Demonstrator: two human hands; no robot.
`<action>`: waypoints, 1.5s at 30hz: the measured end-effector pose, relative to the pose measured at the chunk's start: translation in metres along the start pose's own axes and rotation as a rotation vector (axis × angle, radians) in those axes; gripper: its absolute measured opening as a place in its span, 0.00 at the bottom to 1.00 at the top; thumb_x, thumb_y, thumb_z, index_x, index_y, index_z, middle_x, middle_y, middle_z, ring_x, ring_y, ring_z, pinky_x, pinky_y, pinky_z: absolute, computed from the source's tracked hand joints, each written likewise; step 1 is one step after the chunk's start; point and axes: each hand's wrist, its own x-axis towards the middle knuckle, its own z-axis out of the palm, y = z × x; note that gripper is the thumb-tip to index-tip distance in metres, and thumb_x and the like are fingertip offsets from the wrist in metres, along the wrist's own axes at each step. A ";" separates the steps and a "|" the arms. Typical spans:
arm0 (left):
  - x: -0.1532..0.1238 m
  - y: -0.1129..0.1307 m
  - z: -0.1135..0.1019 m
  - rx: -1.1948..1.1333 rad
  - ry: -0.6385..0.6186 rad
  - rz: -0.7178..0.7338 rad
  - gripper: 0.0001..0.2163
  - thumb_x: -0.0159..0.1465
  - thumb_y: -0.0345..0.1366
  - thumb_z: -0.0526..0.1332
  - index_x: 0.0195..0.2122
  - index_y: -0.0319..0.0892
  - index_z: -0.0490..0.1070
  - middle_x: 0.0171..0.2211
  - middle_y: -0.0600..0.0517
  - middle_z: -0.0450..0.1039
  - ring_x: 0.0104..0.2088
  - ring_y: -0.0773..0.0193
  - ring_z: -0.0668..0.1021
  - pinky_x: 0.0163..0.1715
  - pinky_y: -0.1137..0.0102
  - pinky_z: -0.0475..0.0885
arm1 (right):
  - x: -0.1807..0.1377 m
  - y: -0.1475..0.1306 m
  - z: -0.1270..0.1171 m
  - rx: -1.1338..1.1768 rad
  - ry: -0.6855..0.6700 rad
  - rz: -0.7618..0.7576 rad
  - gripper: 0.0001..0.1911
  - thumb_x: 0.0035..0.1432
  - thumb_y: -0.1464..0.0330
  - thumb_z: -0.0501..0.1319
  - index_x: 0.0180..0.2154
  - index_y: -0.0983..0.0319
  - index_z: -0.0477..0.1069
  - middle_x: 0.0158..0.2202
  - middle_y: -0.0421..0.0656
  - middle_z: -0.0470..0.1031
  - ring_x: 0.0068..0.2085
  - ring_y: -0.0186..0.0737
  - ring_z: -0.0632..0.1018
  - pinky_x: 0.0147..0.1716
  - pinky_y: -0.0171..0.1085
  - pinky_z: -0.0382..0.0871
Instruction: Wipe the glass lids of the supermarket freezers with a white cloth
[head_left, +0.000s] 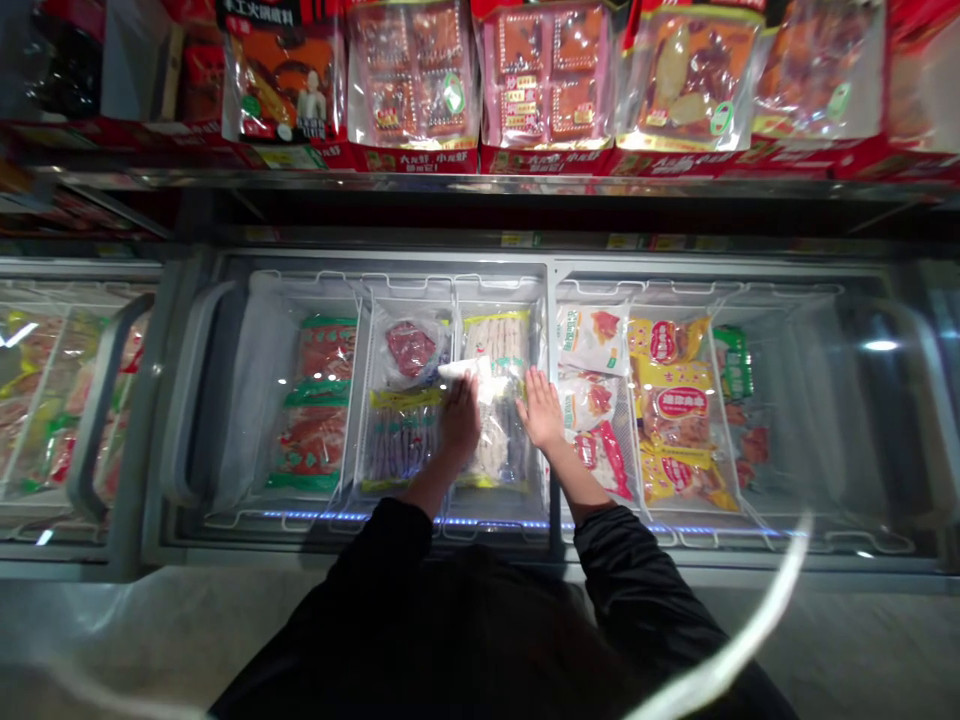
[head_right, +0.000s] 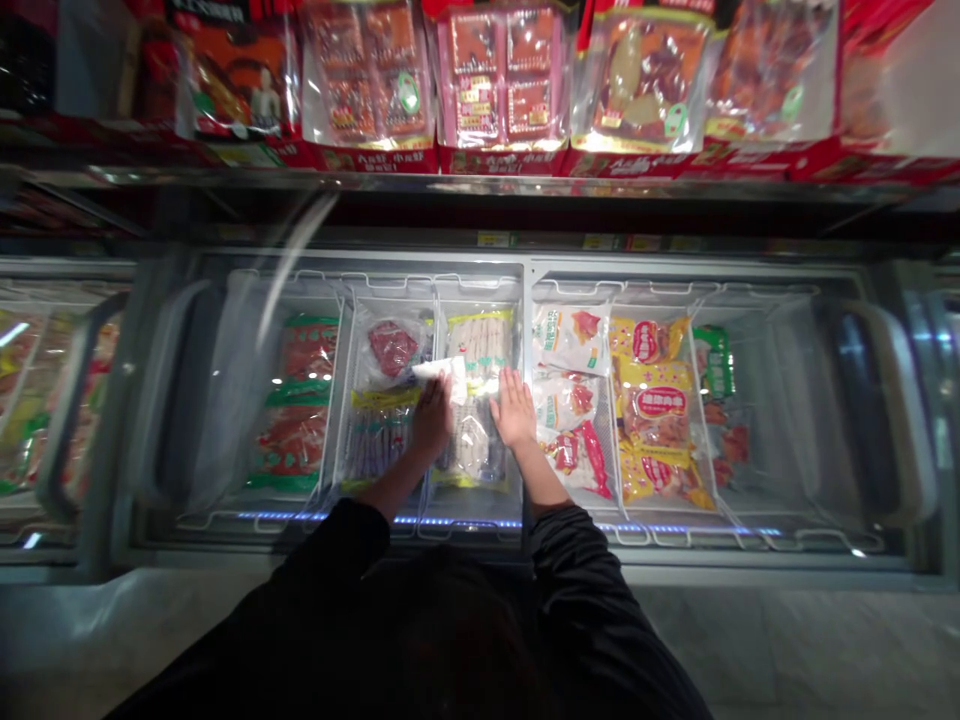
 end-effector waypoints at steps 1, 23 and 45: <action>0.006 0.008 0.003 -0.010 -0.008 0.034 0.27 0.72 0.28 0.48 0.73 0.37 0.54 0.72 0.42 0.55 0.72 0.54 0.58 0.69 0.56 0.60 | 0.000 0.002 0.000 0.009 -0.006 -0.014 0.34 0.72 0.61 0.43 0.73 0.69 0.44 0.76 0.49 0.44 0.75 0.47 0.47 0.73 0.51 0.45; 0.057 0.019 0.000 0.029 -0.063 0.207 0.27 0.71 0.27 0.51 0.72 0.37 0.54 0.72 0.44 0.55 0.73 0.57 0.57 0.70 0.58 0.57 | -0.002 0.028 -0.001 0.086 0.002 -0.017 0.34 0.72 0.65 0.44 0.73 0.71 0.44 0.76 0.50 0.42 0.76 0.47 0.43 0.73 0.51 0.47; 0.074 0.067 0.029 -0.001 -0.054 0.191 0.27 0.72 0.27 0.49 0.73 0.39 0.54 0.70 0.42 0.58 0.72 0.54 0.59 0.71 0.51 0.56 | -0.023 0.048 -0.004 0.258 -0.005 -0.035 0.35 0.68 0.72 0.42 0.74 0.68 0.43 0.76 0.47 0.44 0.76 0.42 0.43 0.73 0.51 0.46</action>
